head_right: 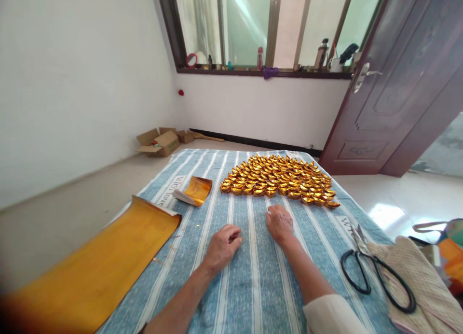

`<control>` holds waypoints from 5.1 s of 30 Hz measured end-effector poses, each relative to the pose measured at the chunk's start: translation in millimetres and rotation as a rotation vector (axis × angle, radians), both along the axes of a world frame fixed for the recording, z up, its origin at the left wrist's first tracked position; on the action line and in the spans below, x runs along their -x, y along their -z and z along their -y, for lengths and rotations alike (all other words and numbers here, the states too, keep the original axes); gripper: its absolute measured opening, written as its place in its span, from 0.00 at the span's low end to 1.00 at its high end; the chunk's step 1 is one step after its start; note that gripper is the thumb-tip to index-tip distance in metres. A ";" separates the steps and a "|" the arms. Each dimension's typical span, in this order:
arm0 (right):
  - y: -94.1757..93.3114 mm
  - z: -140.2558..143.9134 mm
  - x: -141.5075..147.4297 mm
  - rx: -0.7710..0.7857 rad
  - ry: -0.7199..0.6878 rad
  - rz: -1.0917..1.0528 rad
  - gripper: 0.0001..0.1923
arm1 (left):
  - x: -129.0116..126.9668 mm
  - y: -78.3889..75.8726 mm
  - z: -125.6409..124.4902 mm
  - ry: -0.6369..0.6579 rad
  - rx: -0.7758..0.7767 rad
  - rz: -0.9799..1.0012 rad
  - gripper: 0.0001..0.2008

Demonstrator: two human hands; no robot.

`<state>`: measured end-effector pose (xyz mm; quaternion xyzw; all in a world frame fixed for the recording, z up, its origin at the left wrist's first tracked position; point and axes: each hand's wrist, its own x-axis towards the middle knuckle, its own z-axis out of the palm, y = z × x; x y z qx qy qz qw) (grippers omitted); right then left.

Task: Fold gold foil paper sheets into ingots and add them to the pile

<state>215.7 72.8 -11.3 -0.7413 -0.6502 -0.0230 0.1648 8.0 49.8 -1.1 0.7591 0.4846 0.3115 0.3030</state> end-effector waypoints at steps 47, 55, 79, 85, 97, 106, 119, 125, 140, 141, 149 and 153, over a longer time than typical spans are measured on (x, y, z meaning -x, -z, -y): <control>14.1 8.4 5.0 -0.095 -0.096 0.046 0.14 | 9.7 -17.1 -67.8 -0.520 -0.049 -0.696 0.21; 14.8 8.9 2.8 -0.095 -0.122 -0.056 0.13 | -4.7 -27.5 21.5 -0.210 0.017 -0.721 0.28; -10.7 20.5 5.8 0.252 -0.219 -0.652 0.13 | 3.8 -51.3 -17.1 -0.310 0.079 -0.378 0.12; -10.6 21.2 3.5 0.318 -0.189 -0.910 0.08 | 15.4 -40.9 -32.5 -0.211 0.369 -0.181 0.07; -19.9 22.7 -2.1 0.184 -0.254 -1.329 0.17 | 27.1 -74.3 -26.3 -0.135 0.454 0.268 0.08; -26.6 35.6 -13.2 0.051 -0.463 -1.147 0.06 | 46.3 -57.9 -6.3 0.072 0.128 0.221 0.08; -14.7 53.1 -29.6 0.095 -0.783 -0.472 0.04 | 55.1 -39.3 8.4 0.268 0.413 0.012 0.11; -14.5 51.7 -16.1 0.096 -0.600 -0.561 0.07 | 50.5 -37.6 7.5 0.084 0.555 0.083 0.15; -10.5 52.1 -1.8 0.031 -0.377 -0.543 0.06 | 20.2 -31.9 57.9 -0.003 -0.847 -0.277 0.12; -10.3 52.1 -1.6 0.030 -0.373 -0.539 0.06 | 15.8 -31.6 63.9 0.088 -0.851 -0.272 0.10; -10.2 54.1 0.4 0.025 -0.326 -0.483 0.05 | 9.1 -8.8 65.2 0.268 -0.601 -0.609 0.32; -5.9 55.5 2.7 -0.037 -0.304 -0.443 0.02 | 11.3 -2.7 65.1 0.280 -0.559 -0.638 0.36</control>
